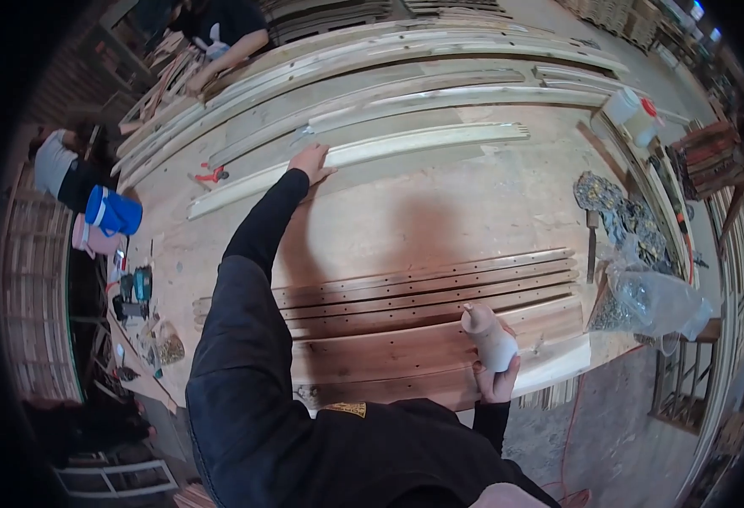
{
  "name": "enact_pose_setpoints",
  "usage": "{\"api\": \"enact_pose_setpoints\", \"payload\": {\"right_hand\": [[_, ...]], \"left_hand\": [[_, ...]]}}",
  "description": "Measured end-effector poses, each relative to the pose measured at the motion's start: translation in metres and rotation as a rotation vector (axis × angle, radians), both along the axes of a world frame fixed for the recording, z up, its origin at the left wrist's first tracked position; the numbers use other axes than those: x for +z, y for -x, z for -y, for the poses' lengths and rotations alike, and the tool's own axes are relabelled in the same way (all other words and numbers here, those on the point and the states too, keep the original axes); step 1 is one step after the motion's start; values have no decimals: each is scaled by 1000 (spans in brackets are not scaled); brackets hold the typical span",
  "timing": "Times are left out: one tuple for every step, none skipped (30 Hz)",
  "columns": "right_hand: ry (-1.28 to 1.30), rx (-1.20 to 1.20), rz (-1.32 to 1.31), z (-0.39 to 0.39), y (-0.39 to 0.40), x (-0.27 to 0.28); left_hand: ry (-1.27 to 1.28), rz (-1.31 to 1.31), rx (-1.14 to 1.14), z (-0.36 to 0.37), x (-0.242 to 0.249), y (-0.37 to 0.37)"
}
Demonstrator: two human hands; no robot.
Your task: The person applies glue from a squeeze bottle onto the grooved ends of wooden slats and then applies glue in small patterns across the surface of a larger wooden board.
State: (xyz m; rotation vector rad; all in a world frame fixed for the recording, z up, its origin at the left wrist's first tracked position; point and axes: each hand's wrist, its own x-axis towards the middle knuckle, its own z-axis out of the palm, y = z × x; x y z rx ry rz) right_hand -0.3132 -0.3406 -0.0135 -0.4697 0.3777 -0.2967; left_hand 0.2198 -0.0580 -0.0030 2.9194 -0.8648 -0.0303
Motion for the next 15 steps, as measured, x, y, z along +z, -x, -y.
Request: {"api": "enact_pose_setpoints", "payload": {"right_hand": [[2,1,-2,0,1,1],[-35,-1,3,-2,1,-1],[-72,-11,9,-3,-1,-4],[-108,-23,19,-4,-3,-9],[-108,-11,26,-4,-4,-16],[-107,-1,34,-4,-6,-21],[-105,9,42,-3,-7,-25],[-112,15,43,-2,-6,-28],[-121,21,45,-3,-10,-27],[-132,28,47,-5,-15,-27],[-117,28,24,-6,-17,-26],[-117,41,37,-7,-20,-26],[-117,55,51,-7,-22,-25],[-117,68,64,-7,-23,-24],[-102,74,66,-9,-25,-19]], "left_hand": [[5,1,13,-6,-3,1],[14,1,21,-12,-5,-1],[23,3,24,-20,-8,-7],[33,9,24,-27,-10,-12],[41,12,3,-35,-11,-15],[1,31,25,-40,-9,-15],[-37,49,47,-44,-7,-14],[-75,65,68,-45,-7,-13],[-60,30,100,-46,-2,-8],[-2,109,81,-49,-4,-1],[54,186,61,-54,-5,10],[112,266,39,-59,-6,19],[155,258,46,-64,-6,28],[197,247,53,-69,-7,40],[238,235,59,-75,-8,54]]}}
